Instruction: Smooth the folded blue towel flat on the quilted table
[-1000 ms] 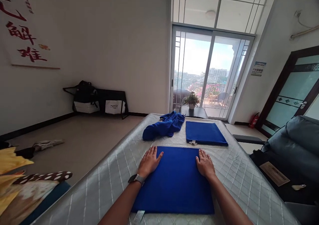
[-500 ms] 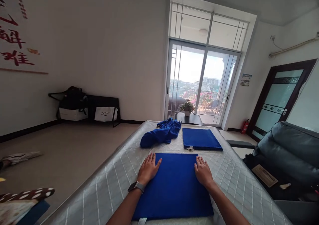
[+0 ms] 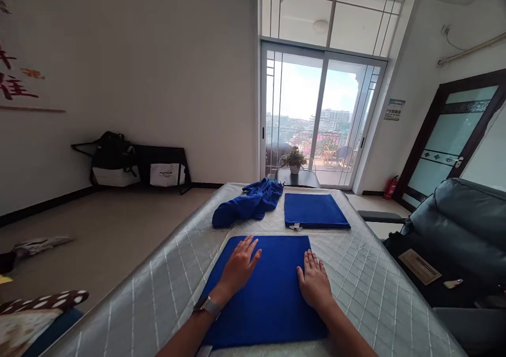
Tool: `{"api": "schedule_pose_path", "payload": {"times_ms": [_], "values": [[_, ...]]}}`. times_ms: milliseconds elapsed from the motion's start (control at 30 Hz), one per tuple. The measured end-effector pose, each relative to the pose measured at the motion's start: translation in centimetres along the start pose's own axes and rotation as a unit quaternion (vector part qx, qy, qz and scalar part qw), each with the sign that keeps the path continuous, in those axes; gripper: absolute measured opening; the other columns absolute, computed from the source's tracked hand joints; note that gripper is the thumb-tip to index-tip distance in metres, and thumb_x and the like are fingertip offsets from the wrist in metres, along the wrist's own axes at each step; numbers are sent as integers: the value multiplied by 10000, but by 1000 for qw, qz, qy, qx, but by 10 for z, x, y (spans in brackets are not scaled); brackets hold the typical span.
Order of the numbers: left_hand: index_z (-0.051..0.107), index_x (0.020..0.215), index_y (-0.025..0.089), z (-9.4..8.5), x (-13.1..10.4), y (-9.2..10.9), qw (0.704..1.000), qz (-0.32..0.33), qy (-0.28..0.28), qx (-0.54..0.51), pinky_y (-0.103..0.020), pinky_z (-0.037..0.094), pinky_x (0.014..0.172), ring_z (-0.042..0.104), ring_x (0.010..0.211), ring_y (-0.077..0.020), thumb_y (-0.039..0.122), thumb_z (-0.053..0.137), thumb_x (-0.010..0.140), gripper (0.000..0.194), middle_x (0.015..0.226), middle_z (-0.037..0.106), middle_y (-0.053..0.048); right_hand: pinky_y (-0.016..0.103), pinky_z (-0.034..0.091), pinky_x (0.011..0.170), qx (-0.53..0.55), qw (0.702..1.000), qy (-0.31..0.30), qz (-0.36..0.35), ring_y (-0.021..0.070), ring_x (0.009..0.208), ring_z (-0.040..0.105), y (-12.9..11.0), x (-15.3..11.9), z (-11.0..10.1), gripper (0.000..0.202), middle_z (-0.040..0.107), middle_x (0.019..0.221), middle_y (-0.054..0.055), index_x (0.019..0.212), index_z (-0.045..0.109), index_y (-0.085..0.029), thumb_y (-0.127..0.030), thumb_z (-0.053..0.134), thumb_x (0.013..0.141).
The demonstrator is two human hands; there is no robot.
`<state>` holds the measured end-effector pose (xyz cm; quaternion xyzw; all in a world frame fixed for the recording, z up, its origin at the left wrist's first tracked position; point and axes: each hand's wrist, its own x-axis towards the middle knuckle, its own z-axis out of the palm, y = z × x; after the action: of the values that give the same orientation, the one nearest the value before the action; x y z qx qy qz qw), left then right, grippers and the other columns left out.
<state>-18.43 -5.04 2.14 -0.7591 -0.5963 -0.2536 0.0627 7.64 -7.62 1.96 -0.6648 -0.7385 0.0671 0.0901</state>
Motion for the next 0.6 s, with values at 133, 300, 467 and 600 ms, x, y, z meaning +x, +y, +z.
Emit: {"api": "schedule_pose_path", "payload": {"times_ms": [133,300,467,600], "values": [[303,1524,255,14,-24,75,982,158,-73,-71,-451,323,1177,311,1453,-215,471,321,1024,546,1581,360,-60,403,75,1203,14,1000,11,-10,228,1494,123,2,-1,2,643,166,1611,104,1542,209,-69,-390,223,985],[52,1570,215,27,-52,116,965,213,-138,-61,-426,295,1193,256,1472,-226,532,339,1005,708,1617,233,-88,408,79,1200,31,999,19,-24,243,1492,128,6,-1,4,621,174,1605,135,1534,223,-45,-319,244,977],[190,1554,229,23,-47,81,976,147,-163,8,-453,283,1193,264,1470,-243,560,285,1006,646,1604,273,-63,412,60,1203,66,998,18,-8,234,1494,120,5,-1,5,631,166,1611,104,1544,205,-78,-367,241,984],[216,1543,187,12,-50,32,979,64,-188,44,-467,244,1203,221,1484,-243,585,243,1000,674,1609,252,-69,415,47,1203,68,998,20,-5,227,1496,106,4,-1,4,628,154,1614,94,1544,208,-86,-376,226,987]]}}
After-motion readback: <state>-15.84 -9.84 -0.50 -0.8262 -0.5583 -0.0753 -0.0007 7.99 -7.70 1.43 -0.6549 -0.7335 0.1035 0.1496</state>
